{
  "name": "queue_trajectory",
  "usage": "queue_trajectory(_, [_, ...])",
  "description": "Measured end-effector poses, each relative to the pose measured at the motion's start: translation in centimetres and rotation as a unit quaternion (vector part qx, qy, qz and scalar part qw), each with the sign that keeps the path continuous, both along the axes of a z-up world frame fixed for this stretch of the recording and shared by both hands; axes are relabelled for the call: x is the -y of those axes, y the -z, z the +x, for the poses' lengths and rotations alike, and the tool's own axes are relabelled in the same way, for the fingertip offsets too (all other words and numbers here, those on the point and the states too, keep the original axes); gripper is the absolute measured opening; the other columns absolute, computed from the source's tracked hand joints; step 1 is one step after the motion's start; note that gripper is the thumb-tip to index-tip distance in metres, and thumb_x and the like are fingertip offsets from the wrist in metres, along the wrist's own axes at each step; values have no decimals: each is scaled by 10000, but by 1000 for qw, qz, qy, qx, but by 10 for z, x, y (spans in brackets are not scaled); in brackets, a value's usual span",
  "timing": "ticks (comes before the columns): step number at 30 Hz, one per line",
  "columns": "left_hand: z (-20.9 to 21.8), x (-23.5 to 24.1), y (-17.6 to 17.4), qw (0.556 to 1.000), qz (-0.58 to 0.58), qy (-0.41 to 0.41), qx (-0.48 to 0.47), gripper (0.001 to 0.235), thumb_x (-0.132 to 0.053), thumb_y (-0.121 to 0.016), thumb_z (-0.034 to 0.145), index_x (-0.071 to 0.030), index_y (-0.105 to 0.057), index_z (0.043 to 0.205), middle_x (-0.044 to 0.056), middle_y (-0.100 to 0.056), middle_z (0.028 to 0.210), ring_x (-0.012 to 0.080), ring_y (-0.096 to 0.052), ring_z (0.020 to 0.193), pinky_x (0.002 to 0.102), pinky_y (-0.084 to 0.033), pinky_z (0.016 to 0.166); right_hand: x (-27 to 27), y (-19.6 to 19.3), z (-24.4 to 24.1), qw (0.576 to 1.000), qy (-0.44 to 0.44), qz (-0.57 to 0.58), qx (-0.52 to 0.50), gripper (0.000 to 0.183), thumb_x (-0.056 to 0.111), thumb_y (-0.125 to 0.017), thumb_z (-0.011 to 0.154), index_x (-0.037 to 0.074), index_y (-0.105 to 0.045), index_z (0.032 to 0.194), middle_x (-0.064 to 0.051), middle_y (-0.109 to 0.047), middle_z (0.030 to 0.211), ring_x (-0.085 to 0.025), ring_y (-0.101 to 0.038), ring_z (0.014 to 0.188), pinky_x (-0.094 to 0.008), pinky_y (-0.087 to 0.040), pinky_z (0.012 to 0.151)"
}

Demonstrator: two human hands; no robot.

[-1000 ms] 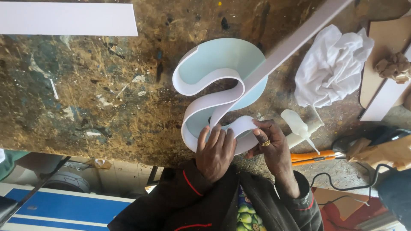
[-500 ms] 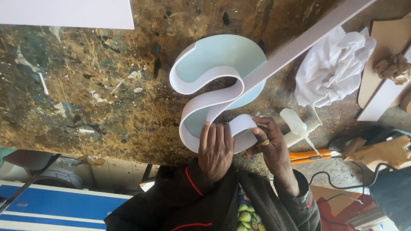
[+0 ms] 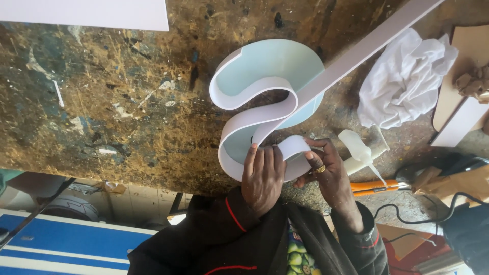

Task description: Assembling a 3D letter 'S' by gluing a side strip to the base.

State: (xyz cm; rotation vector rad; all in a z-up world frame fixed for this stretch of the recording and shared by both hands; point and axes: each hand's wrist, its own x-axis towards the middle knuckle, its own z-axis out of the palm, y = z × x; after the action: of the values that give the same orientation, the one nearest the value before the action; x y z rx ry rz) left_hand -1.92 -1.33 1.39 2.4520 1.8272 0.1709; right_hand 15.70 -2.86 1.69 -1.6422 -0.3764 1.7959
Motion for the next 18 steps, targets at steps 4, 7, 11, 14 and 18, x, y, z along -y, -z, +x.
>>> queue_trajectory(4, [5,4,1,999,-8,3,-34,222,-254,-721,1102,-76,-837,1038,88,-753,892,222,-787,988,430,-380,1381,-7,-7,0,1000,-4,4,6,504,228,-632,1120,-93,-537,1497,-293,-767,856,-352,-788,490,-588,-748,533])
queue_trajectory(7, [6,6,3,997,-35,9,-68,216,-272,-730,1086,-95,-843,1037,93,-761,929,233,-771,1050,452,-265,1416,-9,-9,1,999,-34,-3,22,489,238,-636,1119,-92,-567,1474,-300,-773,827,-341,-785,488,-570,-748,535])
queue_trajectory(11, [4,5,0,997,-30,8,-65,205,-265,-735,1085,-91,-827,1026,94,-757,938,235,-766,1070,442,-247,1414,-1,-8,-5,998,-32,39,37,544,330,-566,1151,-85,-570,1503,-253,-750,787,-311,-796,552,-539,-755,575])
queue_trajectory(14, [0,2,-1,998,-12,20,-55,206,-264,-741,1081,-83,-811,1011,99,-753,944,243,-760,1077,443,-264,1404,18,-16,-6,992,-12,69,101,649,474,-426,1192,-70,-634,1479,-197,-692,744,-317,-809,637,-547,-746,655])
queue_trajectory(18, [-4,1,-9,996,-24,46,-75,197,-290,-747,1061,-124,-798,969,59,-730,909,222,-746,1044,452,-240,1381,35,-60,-16,896,-33,33,441,421,434,-746,1202,19,-701,1260,-104,-746,772,-301,-768,722,-478,-613,757])
